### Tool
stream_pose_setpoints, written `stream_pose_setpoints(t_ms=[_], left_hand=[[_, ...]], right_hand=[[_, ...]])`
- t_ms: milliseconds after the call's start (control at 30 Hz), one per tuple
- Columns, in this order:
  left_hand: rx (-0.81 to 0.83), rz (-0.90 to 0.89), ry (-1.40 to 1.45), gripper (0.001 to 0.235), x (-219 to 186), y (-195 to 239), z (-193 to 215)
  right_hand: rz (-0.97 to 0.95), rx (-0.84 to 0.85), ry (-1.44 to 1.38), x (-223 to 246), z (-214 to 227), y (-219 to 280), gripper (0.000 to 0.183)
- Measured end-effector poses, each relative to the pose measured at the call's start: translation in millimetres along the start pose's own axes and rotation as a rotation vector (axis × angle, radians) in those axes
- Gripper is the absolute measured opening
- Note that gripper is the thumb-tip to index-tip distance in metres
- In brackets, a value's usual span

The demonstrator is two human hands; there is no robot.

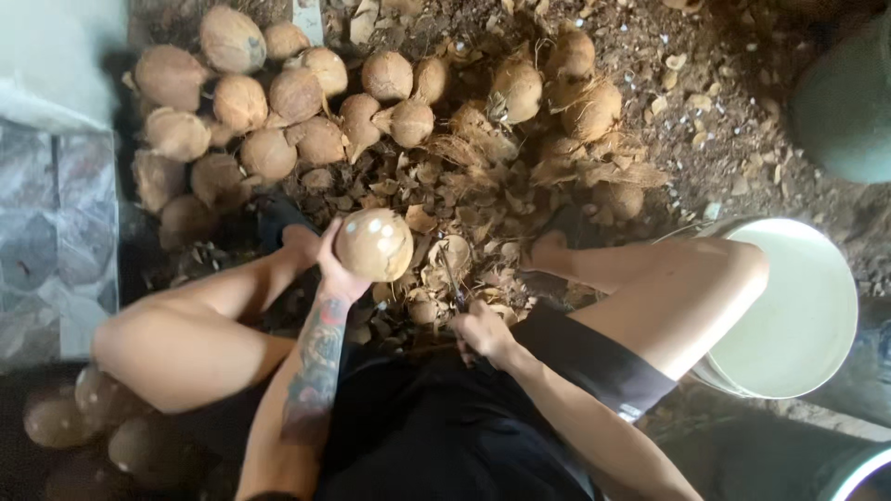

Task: The person sits on the ground and uses a large knife to peel the husk off a coconut. They rotate the coconut while striking it with the knife to remove the outer layer. After peeling, they place the coconut into a bucket.

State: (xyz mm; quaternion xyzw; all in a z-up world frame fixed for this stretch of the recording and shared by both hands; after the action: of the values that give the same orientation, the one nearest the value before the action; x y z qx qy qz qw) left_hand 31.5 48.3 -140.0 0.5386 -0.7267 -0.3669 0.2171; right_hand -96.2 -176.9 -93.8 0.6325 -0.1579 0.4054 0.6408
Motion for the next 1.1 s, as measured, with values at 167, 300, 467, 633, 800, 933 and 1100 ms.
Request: stream_pose_setpoints(t_ms=[167,300,467,633,800,933,1100], left_hand=[[0.087,-0.003,0.036,0.059,0.9,16.5,-31.7],[0.008,-0.037,0.015,0.054,11.6,1.8,-5.0],[-0.088,-0.078,-0.046,0.066,21.0,0.0,20.2],[-0.042,-0.181,-0.073,0.073,14.6,17.6,-17.9],[0.045,-0.09,-0.174,0.088,2.9,8.0,-38.7],[-0.019,-0.103,0.077,0.055,14.5,30.5,-42.6],[0.084,-0.039,0.197,0.065,5.1,7.9,-27.1]], right_hand=[[0.503,-0.227,0.276,137.1,40.0,75.6,0.012],[1.072,-0.325,0.116,162.6,33.8,107.3,0.016],[0.399,-0.155,0.746,108.6,9.6,47.8,0.025],[0.068,0.018,0.669,54.2,3.4,13.7,0.045],[0.161,-0.097,0.693,48.7,9.4,26.1,0.037],[0.198,-0.018,-0.061,48.0,-16.7,22.8,0.012],[-0.006,0.127,-0.579,114.9,-17.1,71.0,0.03]])
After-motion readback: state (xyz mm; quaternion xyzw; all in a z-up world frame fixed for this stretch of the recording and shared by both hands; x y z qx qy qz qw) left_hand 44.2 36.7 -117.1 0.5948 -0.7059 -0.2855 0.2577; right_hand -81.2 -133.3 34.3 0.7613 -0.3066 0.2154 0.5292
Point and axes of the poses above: each hand's wrist, its own y-axis away from the middle knuckle, its own z-axis out of the back of the hand, x = y × z, the point moved 5 cm from there along -y, towards the middle knuckle, and after that the axes turned 15 degrees about y, right-handed, at the moved point
